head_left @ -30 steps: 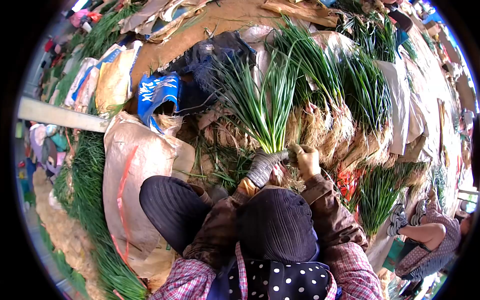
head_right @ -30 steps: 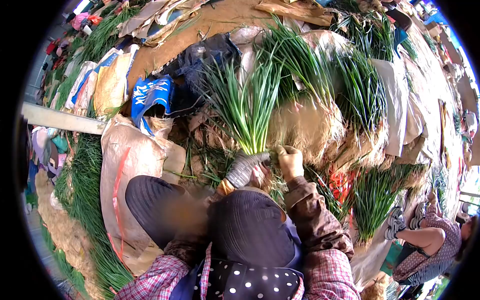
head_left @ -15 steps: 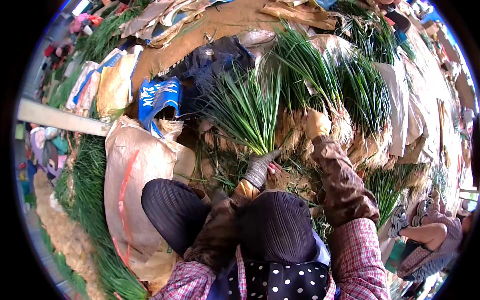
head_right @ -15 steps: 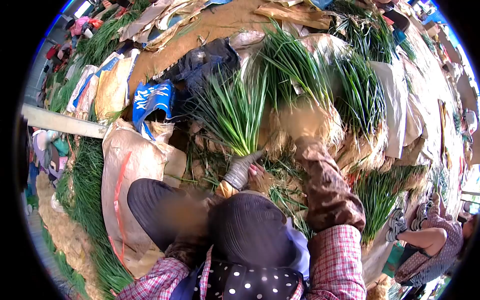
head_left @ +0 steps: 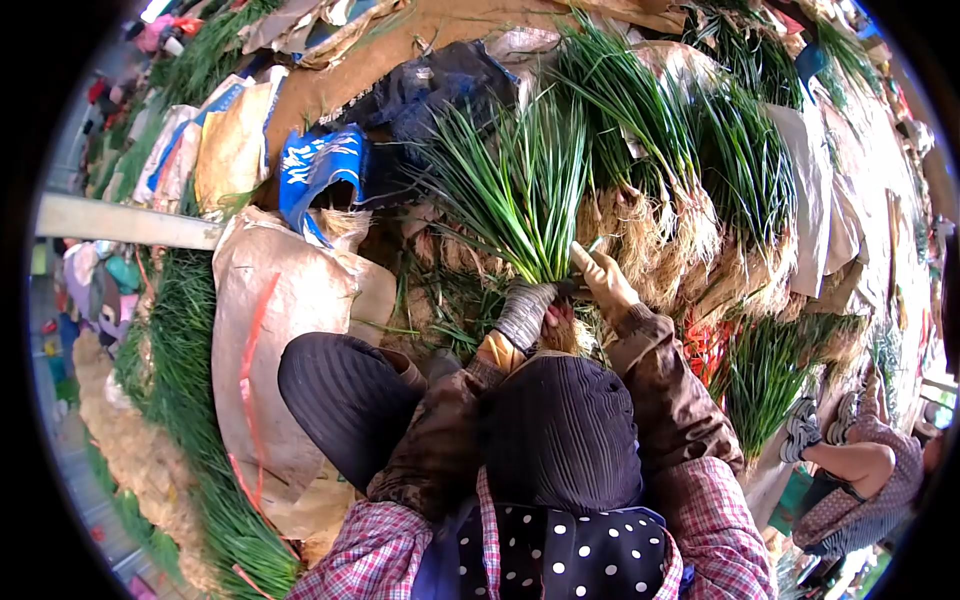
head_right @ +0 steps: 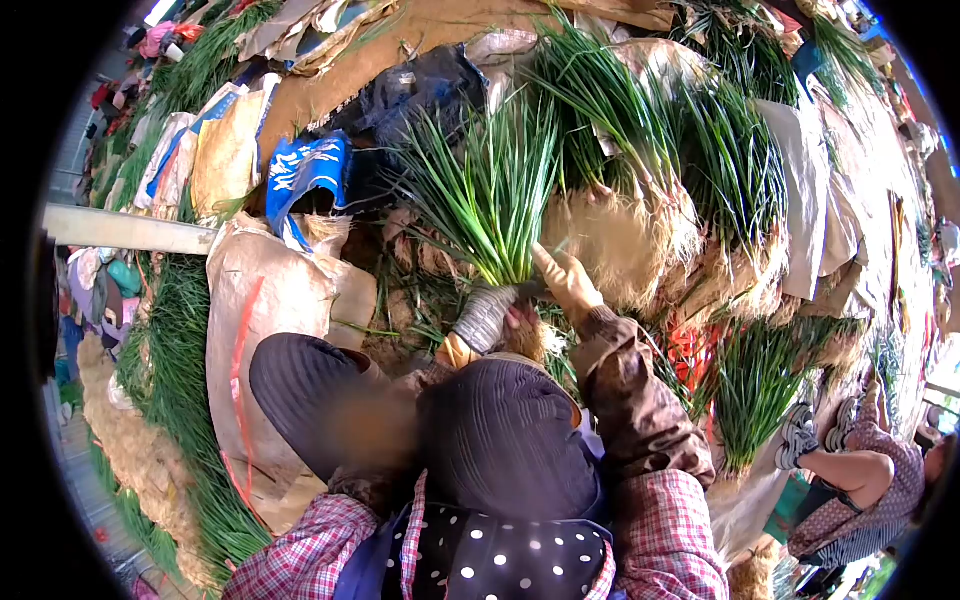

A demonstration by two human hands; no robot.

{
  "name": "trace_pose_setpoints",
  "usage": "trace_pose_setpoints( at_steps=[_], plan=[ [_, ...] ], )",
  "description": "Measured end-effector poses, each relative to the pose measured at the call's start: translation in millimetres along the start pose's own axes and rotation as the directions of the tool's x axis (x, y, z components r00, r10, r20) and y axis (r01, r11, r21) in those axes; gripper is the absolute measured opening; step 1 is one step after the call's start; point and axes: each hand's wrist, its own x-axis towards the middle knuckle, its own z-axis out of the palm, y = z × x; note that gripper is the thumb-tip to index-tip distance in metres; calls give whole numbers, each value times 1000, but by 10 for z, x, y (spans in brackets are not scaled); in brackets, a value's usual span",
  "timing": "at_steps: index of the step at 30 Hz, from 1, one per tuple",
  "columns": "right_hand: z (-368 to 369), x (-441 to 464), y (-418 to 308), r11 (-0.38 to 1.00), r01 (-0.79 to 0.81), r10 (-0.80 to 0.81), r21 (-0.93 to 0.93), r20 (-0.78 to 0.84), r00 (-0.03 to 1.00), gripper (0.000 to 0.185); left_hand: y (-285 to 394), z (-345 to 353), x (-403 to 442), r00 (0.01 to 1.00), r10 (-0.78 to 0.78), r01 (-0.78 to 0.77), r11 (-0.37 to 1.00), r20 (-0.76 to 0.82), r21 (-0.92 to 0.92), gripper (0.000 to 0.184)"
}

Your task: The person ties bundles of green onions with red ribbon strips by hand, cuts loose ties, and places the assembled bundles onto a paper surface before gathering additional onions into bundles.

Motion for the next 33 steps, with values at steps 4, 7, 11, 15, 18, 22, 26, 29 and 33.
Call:
trace_pose_setpoints(
  at_steps=[4, 7, 11, 15, 18, 22, 26, 29, 33],
  plan=[
    [222, 45, -14, 974, -73, 95, 216, -94, 991, 37, 3, -21, -52, 987, 4, -22, 993, -161, -115, 18],
    [293, -83, 17, 991, -119, 127, 61, -157, 979, 21, 31, -13, -71, 979, 96, -128, 976, -182, -175, 20],
    [302, 158, 585, 991, -119, 128, 63, -175, 976, 20, -186, -10, 81, 916, 296, -225, 938, -269, 265, 22],
    [285, -6, 265, 735, -137, 208, 664, -28, 978, 22, -252, -83, 190, 944, 255, -251, 967, -212, 43, 21],
    [323, 42, 247, 709, -199, 383, 677, -131, 915, 23, -83, 21, -23, 979, 193, -197, 979, -61, -59, 21],
    [402, 26, 122, 562, -161, 373, 812, -74, 925, 30, -99, -26, -8, 970, 207, -212, 977, -129, -25, 21],
    [374, 176, 188, 708, -2, 128, 706, -125, 984, 28, -257, -73, 230, 944, 210, -201, 978, -253, 61, 21],
    [397, 347, 373, 709, -149, 307, 689, -111, 945, 24, 136, 28, -180, 956, 85, -41, 986, -279, 161, 22],
    [403, 129, 446, 872, -199, 330, 447, -238, 914, 19, 19, -60, -48, 936, 102, 8, 950, -337, 312, 23]
  ],
)
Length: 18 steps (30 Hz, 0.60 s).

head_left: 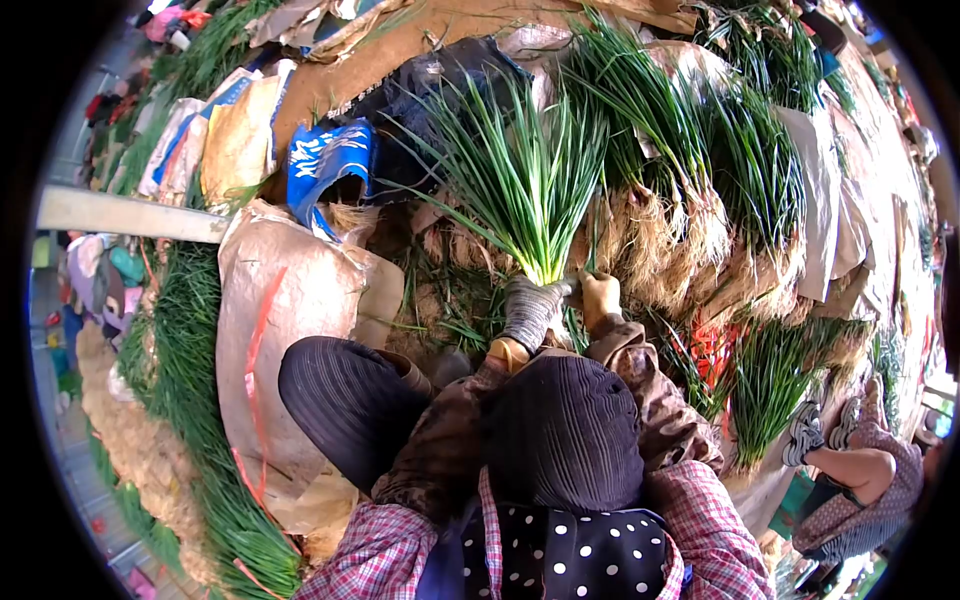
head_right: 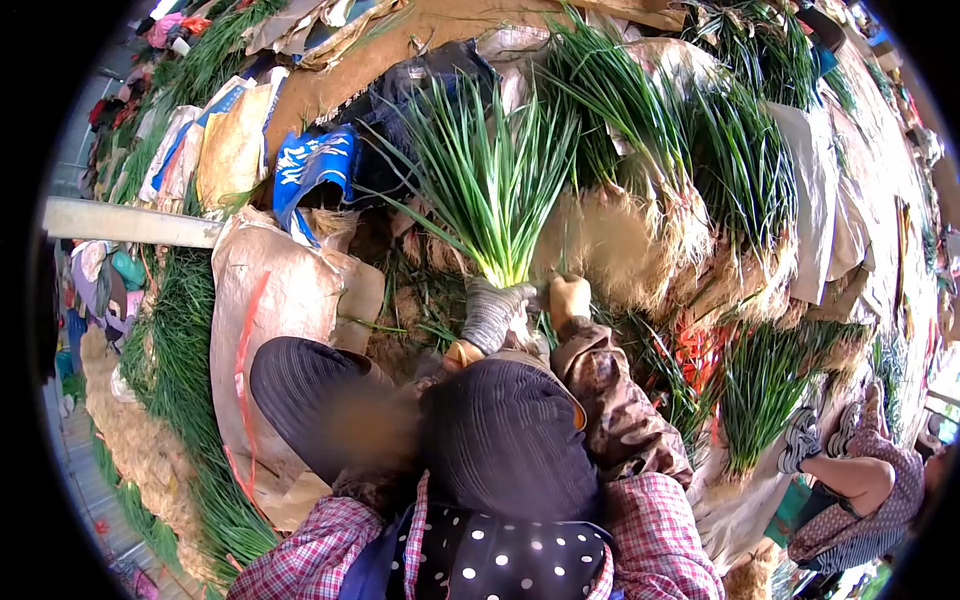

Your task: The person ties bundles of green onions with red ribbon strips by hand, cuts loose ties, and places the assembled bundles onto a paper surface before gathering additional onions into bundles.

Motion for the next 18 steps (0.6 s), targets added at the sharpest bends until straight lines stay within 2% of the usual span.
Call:
trace_pose_setpoints(
  at_steps=[1, 2, 3, 4, 5, 6, 7, 8, 9, 10, 11, 12, 13, 14, 15, 17, 18],
  plan=[
    [-208, 160, 213, 853, 110, -85, -511, 73, 994, 20, 33, -26, -37, 1000, 18, -19, 998, -1, -54, 22],
    [-345, 288, 362, 452, 218, -124, -865, 181, 976, 21, 76, -50, -46, 999, 41, -41, 993, -6, -111, 21],
    [-342, 135, 291, 199, 250, 107, -948, 274, 956, 22, 95, -63, -51, 998, 59, -61, 984, -13, -170, 19],
    [-310, -121, 107, -57, 322, 349, -945, 284, 893, 24, 50, -58, -24, 984, 180, -164, 920, 14, -357, 15],
    [-268, -284, -70, -318, 682, 472, -658, 514, 716, 28, -44, -22, 99, 972, 235, -198, 864, 24, -463, 14],
    [-421, 155, 286, -278, 513, 143, -812, 493, 858, 31, -111, 6, 191, 957, 289, -224, 796, 27, -562, 15],
    [-575, 594, 643, -105, 396, -204, -912, 409, 889, 34, -91, -22, 155, 948, 302, -171, 745, 98, -644, 14],
    [-385, 230, -10, 13, 357, -428, -934, 318, 846, 35, -96, -49, 139, 946, 285, -123, 760, 156, -638, 14],
    [-119, -116, -623, 254, 312, -419, -916, 187, 889, 26, -98, -78, 128, 939, 269, -79, 774, 213, -628, 14],
    [22, -56, -925, 239, 268, -435, -933, 144, 889, 23, -104, -92, 109, 930, 252, -36, 789, 269, -613, 14],
    [164, 5, -1228, 227, 222, -449, -948, 100, 888, 22, -115, -56, 81, 958, 187, -17, 795, 218, -606, 14],
    [189, 230, -1330, 102, 220, -502, -970, 140, 854, 21, -144, -88, 90, 959, 174, -27, 842, 224, -539, 14],
    [216, 448, -1435, -23, 201, -551, -979, 180, 815, 20, -99, -122, 71, 940, 100, 111, 814, 327, -570, 16],
    [251, 529, -1516, -54, 220, -553, -974, 212, 805, 18, -54, -139, 53, 903, 34, 249, 772, 429, -584, 18],
    [290, 593, -1604, -85, 238, -555, -968, 244, 795, 15, -66, -118, 43, 906, 102, 186, 776, 411, -602, 21],
    [292, 659, -1684, -140, 257, -559, -956, 291, 777, 16, -65, -116, 78, 918, 120, 147, 782, 378, -606, 22],
    [307, 593, -1660, -115, 234, -519, -965, 260, 814, 19, -68, -120, 96, 924, 125, 131, 783, 361, -608, 23]
  ],
)
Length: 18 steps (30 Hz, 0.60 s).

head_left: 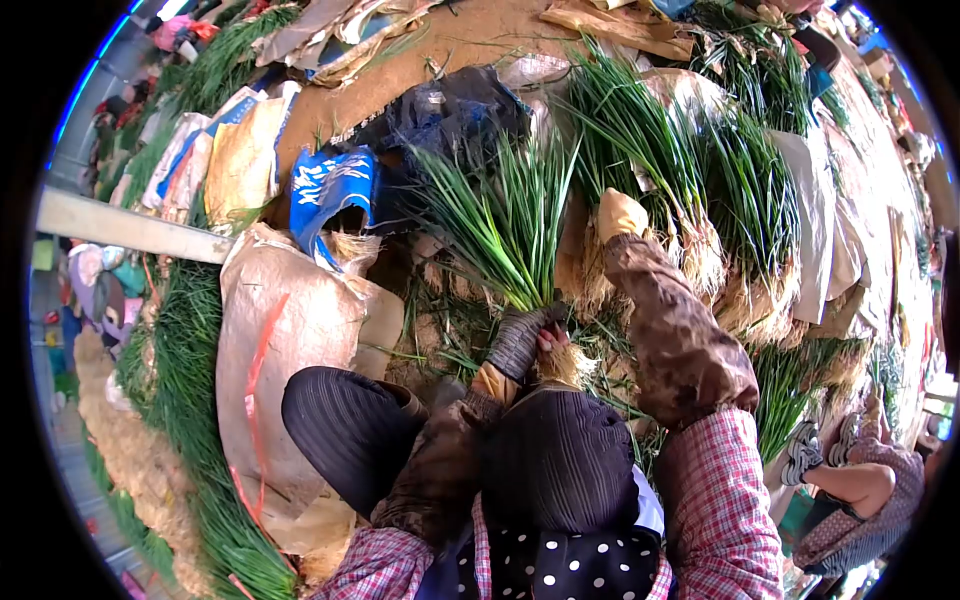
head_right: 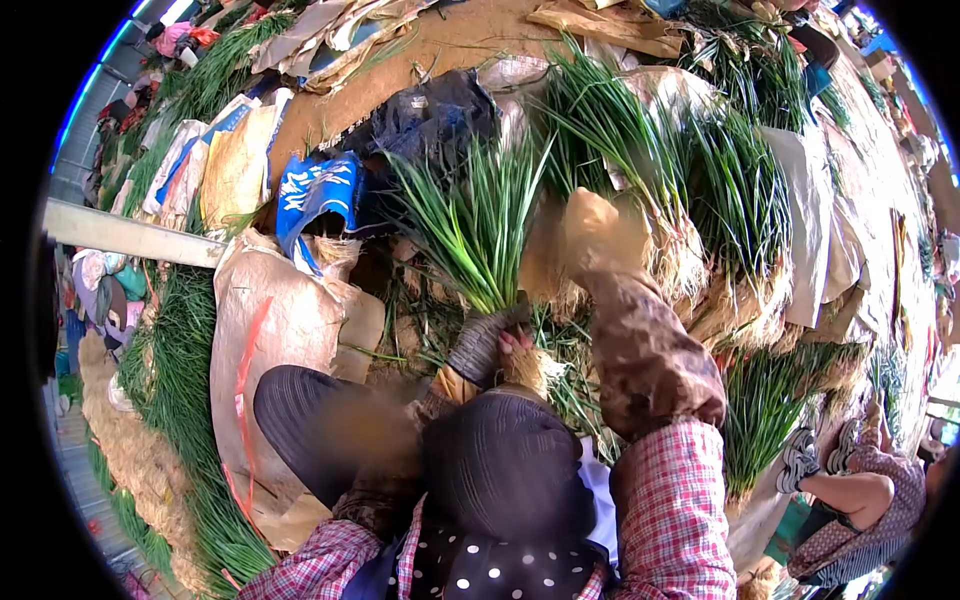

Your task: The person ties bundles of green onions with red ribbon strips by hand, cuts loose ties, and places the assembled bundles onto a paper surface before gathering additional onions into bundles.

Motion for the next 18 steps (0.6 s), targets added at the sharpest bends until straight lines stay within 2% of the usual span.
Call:
trace_pose_setpoints(
  at_steps=[1, 2, 3, 4, 5, 6, 7, 8, 9, 10, 11, 12, 13, 14, 15, 16, 18],
  plan=[
    [-18, -67, -35, 999, -34, 34, 5, 52, 998, 23, -34, -43, 62, 999, 44, -44, 998, 15, 38, 23],
    [1, -129, -135, 992, -121, 116, 25, 163, 980, 27, -89, -91, 128, 1000, 29, -29, 998, -2, 59, 23],
    [196, -223, -166, 988, -152, 153, -18, 184, 971, 29, -176, -151, 201, 1000, 11, -9, 997, -19, 80, 23],
    [220, -550, -133, 992, -40, 29, 122, 92, 995, 24, -238, -179, 235, 999, -10, 13, 995, -36, 103, 23],
    [194, -829, -119, 940, 70, -106, 334, 91, 990, 19, 31, 98, -96, 994, 35, -24, 994, -103, 105, 26],
    [313, -1014, -105, 880, 142, -197, 453, 76, 978, 21, -11, 87, -58, 994, 7, 16, 978, -110, 208, 24],
    [449, -1195, -108, 853, 229, -224, 470, -66, 972, 22, -82, 65, 5, 993, -17, 54, 950, -119, 308, 22],
    [570, -1277, -84, 855, 321, -257, 407, -206, 944, 23, -108, 62, 48, 991, -37, 88, 910, -131, 406, 21],
    [622, -1345, -59, 791, 279, -199, 545, -203, 959, 23, -2, 131, 50, 970, -192, 241, 835, -148, 495, 20],
    [664, -1403, -29, 704, 235, -143, 670, -190, 971, 24, -13, 143, -4, 984, -117, 166, 879, -135, 447, 18],
    [708, -1450, -10, 629, 73, -23, 774, -75, 997, 26, -50, 144, -73, 991, -41, 88, 914, -126, 396, 16],
    [704, -1481, -13, 489, -94, 51, 867, 80, 996, 27, -67, 161, -121, 992, 36, 7, 939, -119, 344, 14],
    [693, -1504, -26, 327, -260, 97, 909, 241, 966, 28, -43, 202, -151, 978, 57, 11, 945, -200, 327, 12],
    [689, -1528, -31, 150, -415, 113, 897, 402, 909, 28, -61, 211, -152, 977, 56, 5, 959, -207, 285, 13],
    [730, -1546, -38, 178, -411, 121, 894, 395, 911, 28, -74, 220, -160, 975, 54, -1, 970, -214, 243, 14],
    [761, -1553, -36, 124, -425, 123, 897, 411, 903, 27, -82, 224, -165, 974, 52, -7, 980, -220, 201, 15],
    [804, -1564, -52, 16, -451, 123, 892, 446, 887, 26, -86, 211, -167, 964, 51, 26, 958, -261, 286, 17]
  ],
)
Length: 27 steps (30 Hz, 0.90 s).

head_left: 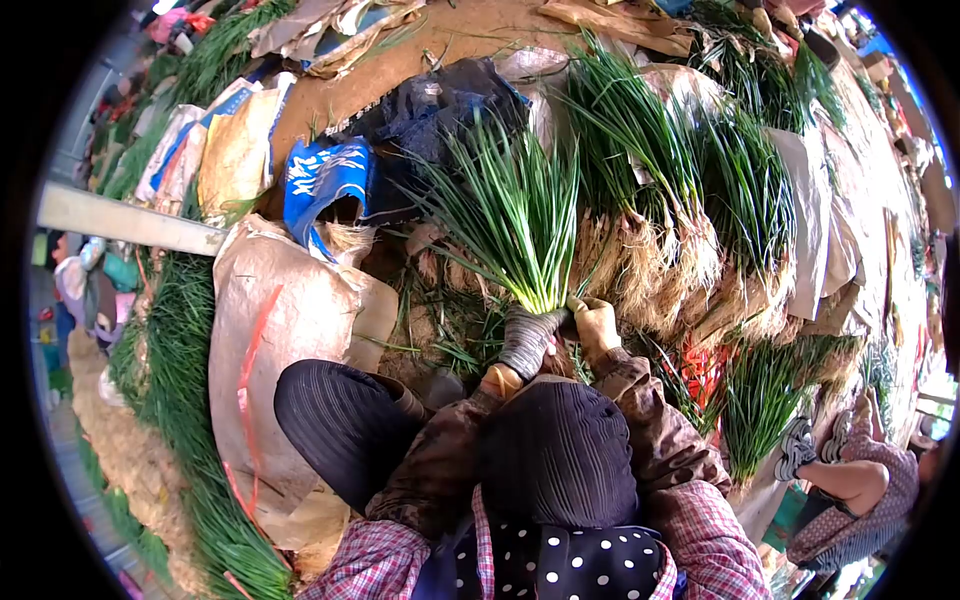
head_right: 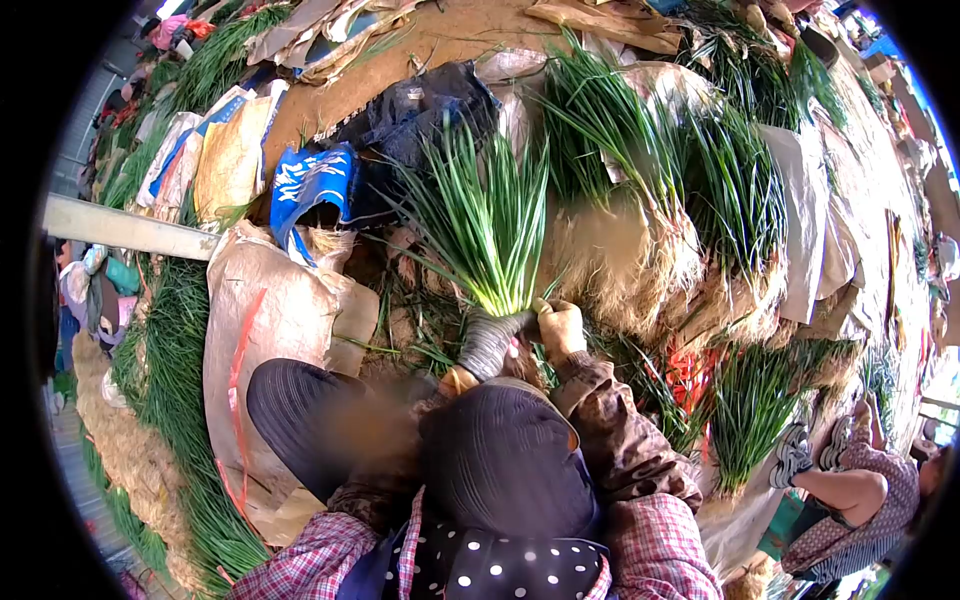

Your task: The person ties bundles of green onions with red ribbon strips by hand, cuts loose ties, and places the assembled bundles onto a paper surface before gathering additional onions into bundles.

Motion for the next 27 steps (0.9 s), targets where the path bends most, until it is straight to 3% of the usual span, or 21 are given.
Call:
trace_pose_setpoints(
  at_steps=[2, 4, 5, 6, 7, 8, 9, 10, 12, 13, 14, 15, 16, 17, 20, 21, 23, 24, 26, 27],
  plan=[
    [29, 8, 56, 999, 24, -24, -23, 1, 1000, 26, -20, 7, 38, 998, 25, -20, 994, -51, 108, 18],
    [54, -8, 60, 995, 34, -33, -98, 14, 999, 26, -117, 11, 72, 958, 242, -185, 933, -157, 310, 25],
    [52, 50, 182, 830, 195, -261, -522, -55, 964, 25, -162, 3, 115, 916, 352, -251, 876, -191, 412, 28],
    [-82, 308, 586, 694, 363, -444, -622, 27, 895, 25, -261, -51, 261, 914, 348, -244, 881, -207, 405, 27],
    [-158, 211, 520, 786, 173, -183, -594, 43, 982, 28, -152, -100, 266, 913, 342, -235, 886, -221, 399, 25],
    [-238, 113, 443, 820, -37, 92, -572, 67, 993, 31, -92, -107, 222, 961, 210, -165, 957, -177, 239, 21],
    [-410, 245, 675, 536, 79, 65, -840, 134, 989, 32, 224, -76, -30, 989, 73, -63, 994, -129, 84, 17],
    [-422, 133, 590, 310, 135, 234, -941, 213, 949, 31, 212, -84, 4, 986, 144, -143, 990, -78, 20, 15],
    [-432, -1, 366, 60, 331, 399, -942, 326, 857, 29, 78, -100, 93, 959, 283, -280, 953, 12, -119, 12],
    [-501, 68, 227, 124, 382, 275, -916, 401, 874, 31, 22, -88, 123, 955, 291, -270, 934, 62, -233, 12],
    [-500, 120, 127, 77, 296, -50, -952, 293, 955, 34, -42, -97, 130, 971, 205, -163, 942, 120, -293, 12],
    [-484, 105, -195, 213, 314, -330, -925, 234, 914, 35, -44, -117, 114, 975, 126, -57, 937, 182, -346, 12],
    [-507, 209, -441, 79, 291, -546, -954, 202, 813, 30, -20, -140, 103, 967, 53, 49, 920, 249, -388, 12],
    [-474, 307, -743, 174, 228, -665, -958, 56, 744, 27, 106, -164, 64, 959, -78, 155, 949, 271, -274, 12],
    [-597, 886, -1310, 337, 128, -593, -933, -104, 799, 24, 86, -167, 73, 950, -14, 128, 927, 311, -352, 8],
    [-546, 744, -1432, 279, 82, -534, -957, -83, 842, 24, 65, -160, 82, 947, 3, 127, 915, 321, -384, 8],
    [-458, 331, -1560, 83, 149, -497, -985, 88, 863, 25, 31, -150, 124, 941, 37, 126, 886, 338, -446, 8],
    [-472, 415, -1348, 216, 25, -491, -976, -86, 867, 23, 49, -159, 120, 930, 63, 93, 913, 361, -397, 11],
    [-665, 321, -739, -5, 355, -802, -935, 216, 557, 21, 74, -206, 81, 907, 96, 32, 955, 410, -295, 19],
    [-603, 62, -634, 58, 383, -747, -922, 215, 629, 19, 67, -197, 79, 905, 84, 17, 972, 417, -233, 22]
  ],
)
